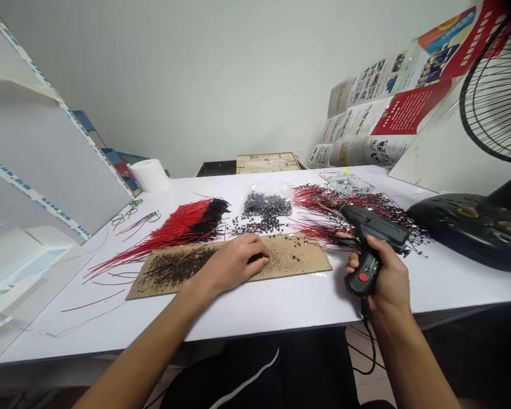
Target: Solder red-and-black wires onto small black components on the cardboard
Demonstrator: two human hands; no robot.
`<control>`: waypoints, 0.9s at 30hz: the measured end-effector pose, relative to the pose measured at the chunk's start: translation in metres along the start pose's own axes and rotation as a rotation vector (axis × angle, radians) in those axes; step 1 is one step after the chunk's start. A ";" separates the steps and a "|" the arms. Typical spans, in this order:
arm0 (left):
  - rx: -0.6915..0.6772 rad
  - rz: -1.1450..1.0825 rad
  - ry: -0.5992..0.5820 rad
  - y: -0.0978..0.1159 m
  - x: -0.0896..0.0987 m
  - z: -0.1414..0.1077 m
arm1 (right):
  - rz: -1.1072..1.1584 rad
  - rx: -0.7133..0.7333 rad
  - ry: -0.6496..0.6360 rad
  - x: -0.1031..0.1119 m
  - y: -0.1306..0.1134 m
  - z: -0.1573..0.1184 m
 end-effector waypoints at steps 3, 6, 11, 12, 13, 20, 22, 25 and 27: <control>-0.026 -0.026 -0.010 0.004 0.002 0.000 | 0.011 0.012 0.011 0.000 -0.002 0.000; -0.034 -0.045 -0.009 0.005 0.004 0.000 | 0.016 0.014 0.016 0.000 -0.003 0.000; 0.001 -0.032 0.003 -0.004 0.010 0.000 | 0.024 0.016 0.018 -0.001 -0.005 0.000; 0.008 -0.023 0.001 -0.006 0.011 0.000 | 0.024 0.016 0.019 -0.001 -0.004 -0.001; 0.016 -0.015 -0.001 -0.008 0.011 0.000 | 0.021 0.013 0.018 -0.001 -0.004 -0.001; 0.068 0.004 -0.017 -0.016 0.008 -0.002 | 0.017 0.011 0.001 -0.001 -0.002 -0.001; 0.073 -0.002 -0.020 -0.017 0.007 -0.002 | 0.024 0.018 0.017 -0.001 -0.003 0.000; 0.081 -0.018 -0.017 -0.018 0.006 -0.003 | 0.032 0.011 0.036 -0.002 -0.004 -0.001; 0.081 -0.032 -0.019 -0.017 0.005 -0.003 | 0.035 -0.012 0.042 -0.002 -0.004 -0.001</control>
Point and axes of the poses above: each hand's wrist, its own z-axis towards the middle knuckle, its own x-axis out of the back of the hand, y = z × x, the point moved 9 cm from there along z, towards the middle knuckle, and after that the axes turned 1 degree about -y, right-handed, at the moved point
